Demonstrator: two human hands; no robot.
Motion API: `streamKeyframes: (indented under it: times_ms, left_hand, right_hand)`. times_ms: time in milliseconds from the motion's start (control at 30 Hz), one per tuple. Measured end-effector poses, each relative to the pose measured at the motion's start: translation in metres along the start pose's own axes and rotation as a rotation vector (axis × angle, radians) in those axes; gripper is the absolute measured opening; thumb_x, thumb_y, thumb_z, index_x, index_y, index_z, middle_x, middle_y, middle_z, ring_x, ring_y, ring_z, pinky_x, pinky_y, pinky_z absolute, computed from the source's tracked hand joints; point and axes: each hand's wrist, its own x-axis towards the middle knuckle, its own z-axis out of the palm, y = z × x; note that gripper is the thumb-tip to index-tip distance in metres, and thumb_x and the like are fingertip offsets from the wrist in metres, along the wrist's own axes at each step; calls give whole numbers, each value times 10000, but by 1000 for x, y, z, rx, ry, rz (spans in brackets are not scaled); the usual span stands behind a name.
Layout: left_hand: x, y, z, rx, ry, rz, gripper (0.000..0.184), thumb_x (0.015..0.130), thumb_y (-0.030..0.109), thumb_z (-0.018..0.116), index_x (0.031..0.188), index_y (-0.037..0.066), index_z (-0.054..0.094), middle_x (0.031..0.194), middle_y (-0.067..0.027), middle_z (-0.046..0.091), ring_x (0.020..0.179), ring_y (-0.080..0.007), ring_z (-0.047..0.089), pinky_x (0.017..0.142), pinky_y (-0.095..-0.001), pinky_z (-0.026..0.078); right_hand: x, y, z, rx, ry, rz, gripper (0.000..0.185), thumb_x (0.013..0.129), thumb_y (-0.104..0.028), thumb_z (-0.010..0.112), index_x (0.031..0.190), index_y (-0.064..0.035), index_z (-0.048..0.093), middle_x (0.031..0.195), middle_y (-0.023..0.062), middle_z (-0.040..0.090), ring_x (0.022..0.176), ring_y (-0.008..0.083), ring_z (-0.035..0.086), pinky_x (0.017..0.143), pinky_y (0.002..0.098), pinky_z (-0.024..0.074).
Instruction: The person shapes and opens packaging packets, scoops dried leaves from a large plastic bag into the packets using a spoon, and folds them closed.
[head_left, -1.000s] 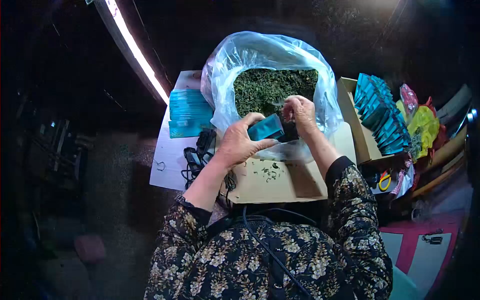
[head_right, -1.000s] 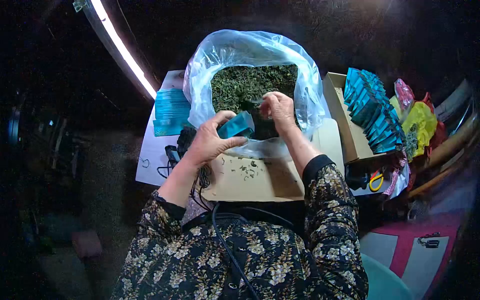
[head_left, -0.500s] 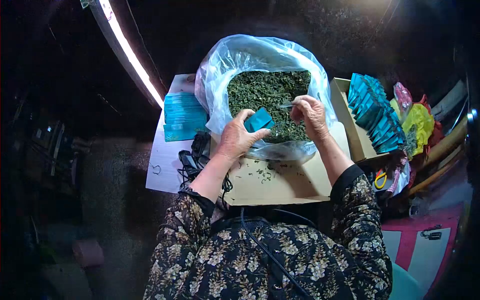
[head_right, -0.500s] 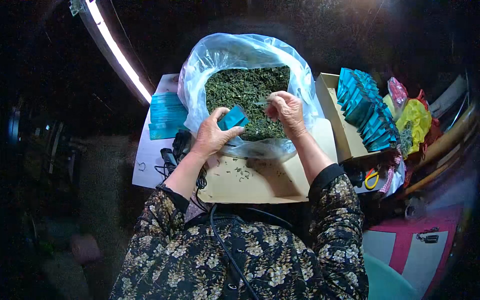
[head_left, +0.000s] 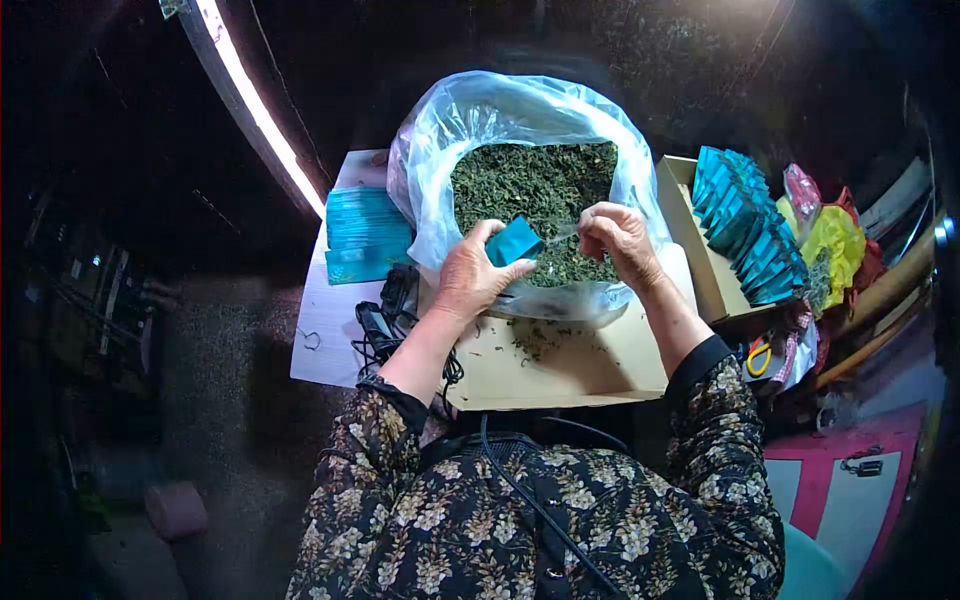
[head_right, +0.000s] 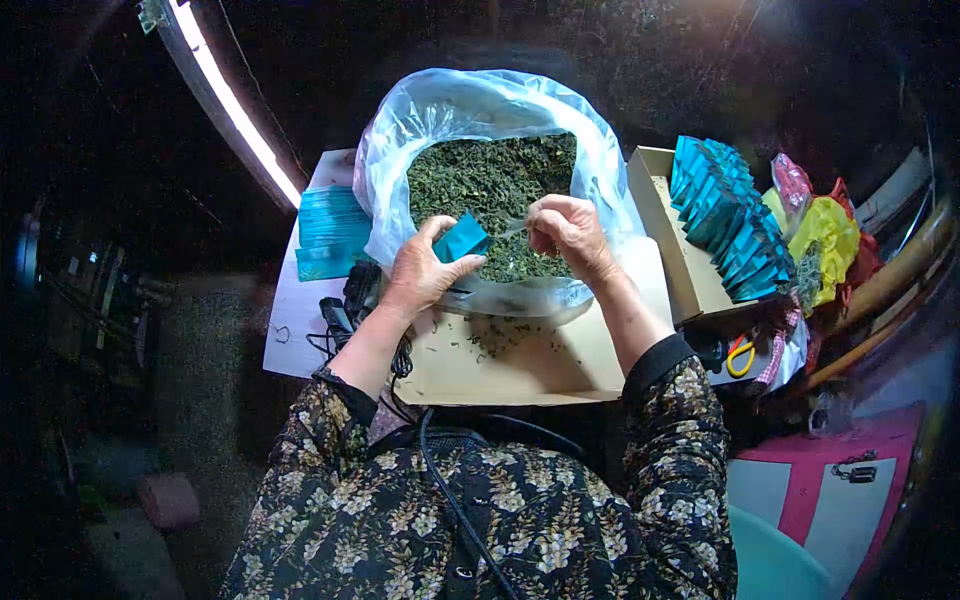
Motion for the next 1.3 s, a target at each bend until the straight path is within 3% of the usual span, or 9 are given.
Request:
streamKeyframes:
  times_ms: [133,367,533,633,667,733,867,1167,1300]
  left_hand:
    - [-1,2,2,-3,-23,17,637,649,329,871,1147,71,569,1018,-115,660,940,-232,635,838,-355,497]
    - [4,-3,7,-160,-45,53,703,629,418,870,1166,87,557,993,-111,660,906,-238,648,814,-369,510]
    - [1,-4,2,-319,-22,35,695,644,381,873,1179,76,551,970,-79,630,895,-173,602,816,-326,495]
    - [0,-4,1,-298,-15,23,636,678,292,872,1175,65,547,973,-33,595,895,-118,547,816,-280,475]
    - [1,-6,1,-293,-13,28,632,679,288,872,1172,63,547,973,-33,594,897,-116,546,815,-281,476]
    - [2,-9,3,-283,-10,41,625,681,282,873,1166,59,548,973,-32,594,903,-113,544,812,-282,477]
    - [3,-15,8,-302,21,70,667,655,366,874,1163,79,553,929,-78,638,855,-190,611,793,-335,500]
    - [8,-8,11,-284,34,68,667,642,356,880,1160,88,557,925,-74,636,859,-193,609,793,-334,499]
    - [13,3,14,-320,-57,57,622,695,253,868,1186,53,541,1000,-43,615,955,-128,565,844,-292,478]
  right_hand:
    - [5,-15,0,-107,-111,47,129,870,-121,569,821,-35,651,629,40,612,545,72,549,506,237,446]
    - [11,-69,47,-1175,-458,-683,68,823,-95,652,840,-32,632,699,74,647,639,207,629,573,300,471]
    - [2,-93,57,-1337,-377,-861,71,817,-84,646,787,-28,613,696,127,639,613,255,625,558,304,476]
    - [3,-78,33,-1026,142,-714,150,855,-107,600,733,-21,593,653,103,644,535,213,605,503,305,468]
    - [6,-67,22,-1029,142,-713,150,855,-107,600,733,-21,593,653,103,644,535,213,605,503,305,468]
    - [17,-38,-2,-634,161,-23,222,888,-144,538,705,-29,588,605,82,626,472,176,570,440,296,449]
    - [26,19,-30,-321,75,375,255,897,-180,503,723,-32,617,622,76,629,482,151,574,424,268,443]
    - [46,50,-5,-85,375,196,220,890,-210,538,801,-24,618,644,82,630,485,147,576,421,257,441]
    - [49,47,0,-3,399,71,184,841,-167,555,782,-4,617,617,102,625,471,156,571,422,264,450]
